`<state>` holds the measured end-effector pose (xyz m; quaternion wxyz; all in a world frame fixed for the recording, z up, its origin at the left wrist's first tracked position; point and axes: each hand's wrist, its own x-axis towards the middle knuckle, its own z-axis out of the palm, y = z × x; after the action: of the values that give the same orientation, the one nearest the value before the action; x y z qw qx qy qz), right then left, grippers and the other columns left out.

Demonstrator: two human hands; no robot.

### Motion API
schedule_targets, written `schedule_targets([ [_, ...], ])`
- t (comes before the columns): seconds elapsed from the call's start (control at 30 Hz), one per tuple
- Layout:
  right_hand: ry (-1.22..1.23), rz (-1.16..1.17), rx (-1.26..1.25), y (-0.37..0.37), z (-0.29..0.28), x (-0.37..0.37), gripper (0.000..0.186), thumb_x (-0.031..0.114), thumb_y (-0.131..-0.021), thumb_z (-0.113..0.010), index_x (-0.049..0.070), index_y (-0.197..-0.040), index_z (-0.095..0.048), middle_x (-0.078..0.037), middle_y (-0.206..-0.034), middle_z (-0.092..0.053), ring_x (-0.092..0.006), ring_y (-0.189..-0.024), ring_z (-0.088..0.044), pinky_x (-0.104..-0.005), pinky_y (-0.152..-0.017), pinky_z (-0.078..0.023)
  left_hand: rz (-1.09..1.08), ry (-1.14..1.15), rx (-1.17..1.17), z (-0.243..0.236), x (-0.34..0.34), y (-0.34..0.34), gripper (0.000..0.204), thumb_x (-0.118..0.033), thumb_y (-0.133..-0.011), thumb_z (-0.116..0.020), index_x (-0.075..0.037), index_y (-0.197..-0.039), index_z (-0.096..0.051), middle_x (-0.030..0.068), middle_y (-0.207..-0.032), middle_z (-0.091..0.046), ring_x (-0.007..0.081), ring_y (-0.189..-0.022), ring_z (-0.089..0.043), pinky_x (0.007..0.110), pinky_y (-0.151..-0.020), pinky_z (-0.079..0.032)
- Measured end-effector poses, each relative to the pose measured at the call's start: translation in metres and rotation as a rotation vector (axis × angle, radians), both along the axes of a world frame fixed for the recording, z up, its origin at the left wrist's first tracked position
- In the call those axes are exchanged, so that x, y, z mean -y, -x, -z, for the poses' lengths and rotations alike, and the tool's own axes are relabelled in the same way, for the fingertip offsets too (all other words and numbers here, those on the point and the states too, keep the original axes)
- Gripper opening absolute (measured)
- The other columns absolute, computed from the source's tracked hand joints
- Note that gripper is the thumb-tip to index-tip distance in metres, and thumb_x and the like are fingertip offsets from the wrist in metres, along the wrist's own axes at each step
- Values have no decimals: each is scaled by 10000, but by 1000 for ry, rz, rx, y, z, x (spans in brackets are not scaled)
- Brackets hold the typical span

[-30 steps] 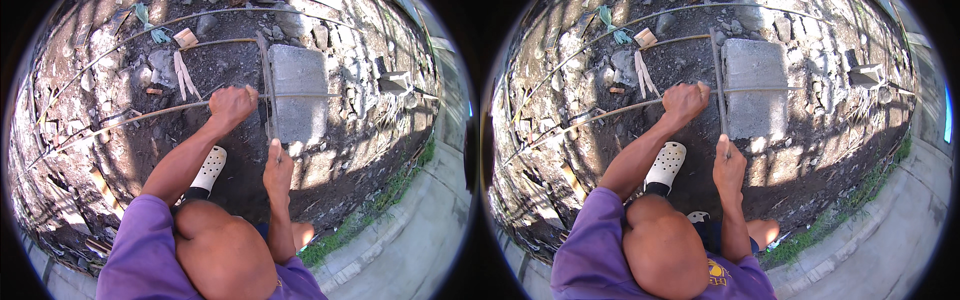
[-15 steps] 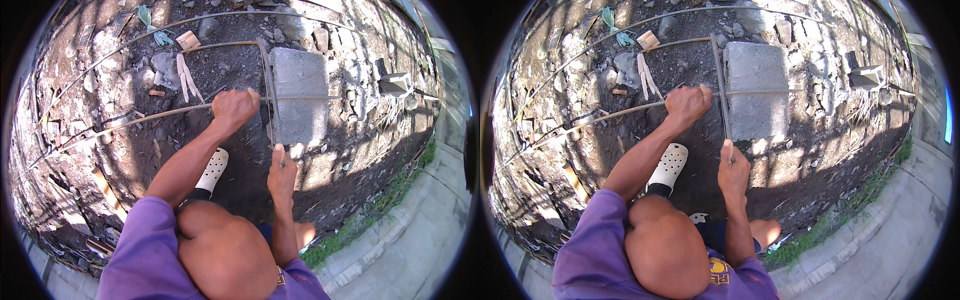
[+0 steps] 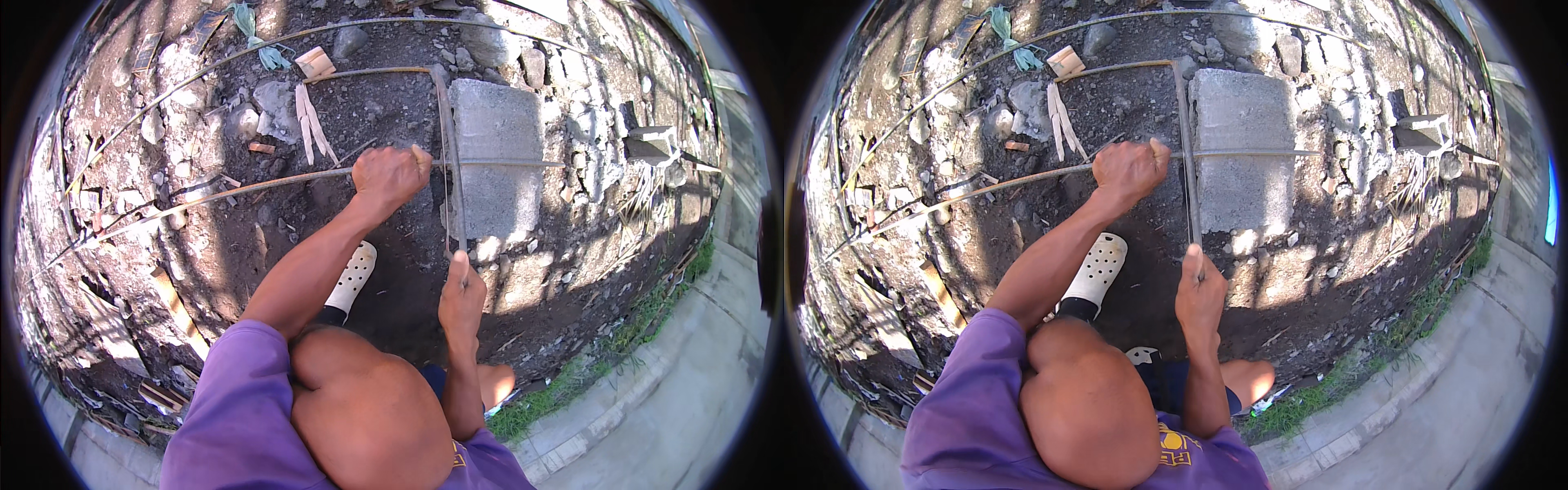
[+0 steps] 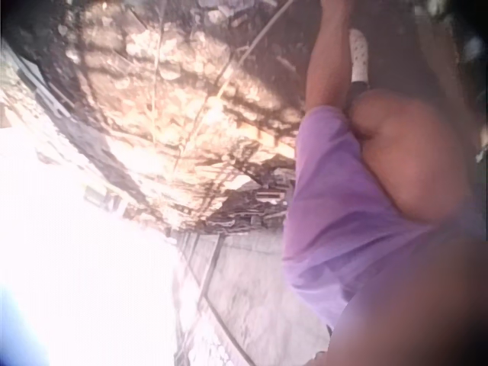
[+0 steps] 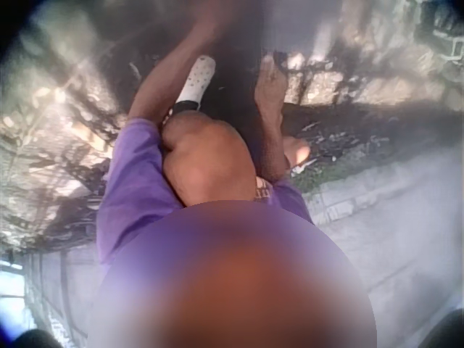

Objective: The person uses a hacksaw to cut a metal rod placed on a concrete block. They repeatedly saw back and forth, repositioning the rod and adjusting their grip as needed. The cut pieces are set aside on the ground.

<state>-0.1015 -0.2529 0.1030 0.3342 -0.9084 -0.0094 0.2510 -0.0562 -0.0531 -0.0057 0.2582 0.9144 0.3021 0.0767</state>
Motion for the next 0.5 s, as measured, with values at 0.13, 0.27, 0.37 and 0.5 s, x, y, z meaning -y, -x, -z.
schedule_targets([
  [0.13, -146, 0, 100, -34, 42, -27, 668, 515, -1103, -473, -86, -822, -550, -226, -647, -440, -281, -665, -327, -496, -643, -407, 7, -40, 19, -8, -2, 0, 541, -337, -989, -514, -24, -596, -716, 248, -584, -654, 445, -535, -684, 534, -582, -581],
  [0.27, -102, 44, 37, 33, 13, 33, 590, 455, -1104, -498, -65, -836, -579, -188, -646, -460, -253, -628, -373, -463, -620, -414, 16, -48, 40, 0, -2, 0, 538, -333, -978, -526, -26, -573, -702, 245, -579, -651, 437, -521, -677, 535, -566, -573],
  [0.37, -66, 134, -126, 65, -24, 58, 549, 418, -1107, -498, -56, -850, -602, -180, -644, -466, -241, -612, -396, -450, -603, -414, -2, -55, 83, 8, 0, 0, 532, -330, -970, -532, -29, -566, -701, 244, -579, -651, 432, -522, -678, 529, -560, -572],
  [0.5, 45, 8, -21, 0, -3, 0, 577, 441, -1109, -494, -59, -853, -628, -210, -648, -508, -291, -601, -464, -470, -619, -434, -7, -53, 65, 5, 2, 0, 521, -321, -963, -542, -28, -563, -700, 240, -578, -652, 425, -519, -679, 519, -568, -576],
])
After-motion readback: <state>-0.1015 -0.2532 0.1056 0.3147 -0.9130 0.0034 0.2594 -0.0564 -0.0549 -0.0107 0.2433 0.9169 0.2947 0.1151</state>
